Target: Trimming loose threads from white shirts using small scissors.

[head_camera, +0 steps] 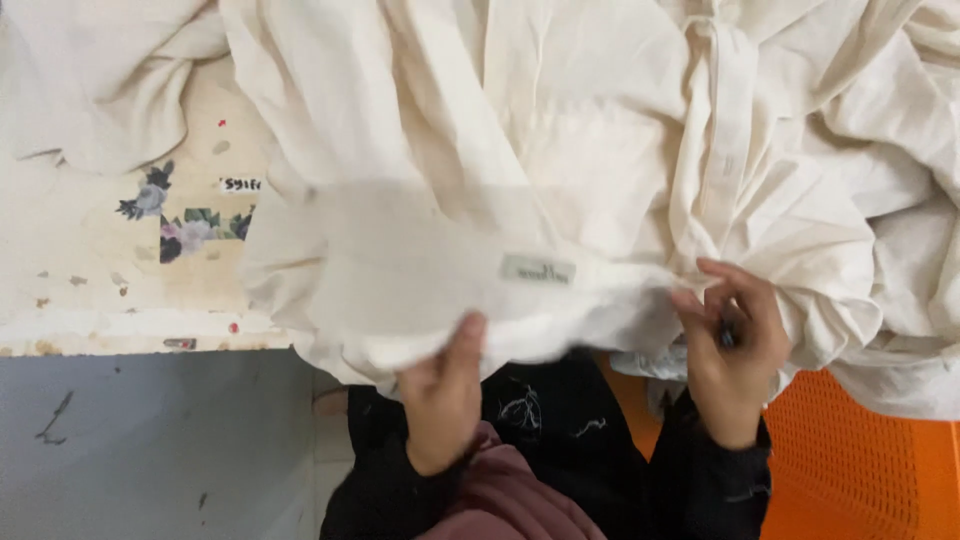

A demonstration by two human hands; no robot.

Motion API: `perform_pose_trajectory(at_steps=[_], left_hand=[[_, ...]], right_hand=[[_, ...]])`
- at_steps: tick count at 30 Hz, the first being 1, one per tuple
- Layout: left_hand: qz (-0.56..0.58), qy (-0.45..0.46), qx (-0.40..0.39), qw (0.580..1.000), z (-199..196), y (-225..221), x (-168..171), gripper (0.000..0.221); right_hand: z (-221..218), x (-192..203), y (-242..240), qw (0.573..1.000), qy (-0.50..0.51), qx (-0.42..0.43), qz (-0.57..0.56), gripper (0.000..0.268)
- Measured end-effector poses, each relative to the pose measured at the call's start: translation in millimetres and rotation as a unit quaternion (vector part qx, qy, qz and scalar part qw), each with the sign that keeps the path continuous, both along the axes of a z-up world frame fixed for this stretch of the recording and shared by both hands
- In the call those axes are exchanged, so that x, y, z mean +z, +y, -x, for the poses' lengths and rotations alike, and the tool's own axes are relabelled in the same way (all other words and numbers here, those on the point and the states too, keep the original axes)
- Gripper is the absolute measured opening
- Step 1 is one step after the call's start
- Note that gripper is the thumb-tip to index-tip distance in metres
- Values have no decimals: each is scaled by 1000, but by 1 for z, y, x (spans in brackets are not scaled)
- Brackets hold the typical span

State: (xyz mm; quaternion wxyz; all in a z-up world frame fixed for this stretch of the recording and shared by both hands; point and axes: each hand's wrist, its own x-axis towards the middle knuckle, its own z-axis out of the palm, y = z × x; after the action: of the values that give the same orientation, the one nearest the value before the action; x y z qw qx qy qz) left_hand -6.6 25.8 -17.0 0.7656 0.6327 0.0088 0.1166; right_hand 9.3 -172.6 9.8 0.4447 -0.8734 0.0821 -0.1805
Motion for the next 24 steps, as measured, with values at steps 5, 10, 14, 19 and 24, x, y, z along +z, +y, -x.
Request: perform_pose_trajectory(at_steps=[5,10,14,19,24], left_hand=[[34,0,0,999,21,-14,21,39],[-20,50,-3,999,33,-7,8,20],[-31,35,-28,999,32,0,9,21],[-98,-12,-17,995,27,2,9,32],[-58,9,3,998,27,4,4,25]], right_hand=[[0,26,21,963,-129,235,26,25],[-17,31,50,936,-32,340,-85,19],[-17,31,52,915,30,353,-195,21],[-24,26,40,832,170,440,-291,23],[-27,33,26,880,217,374,-197,10]])
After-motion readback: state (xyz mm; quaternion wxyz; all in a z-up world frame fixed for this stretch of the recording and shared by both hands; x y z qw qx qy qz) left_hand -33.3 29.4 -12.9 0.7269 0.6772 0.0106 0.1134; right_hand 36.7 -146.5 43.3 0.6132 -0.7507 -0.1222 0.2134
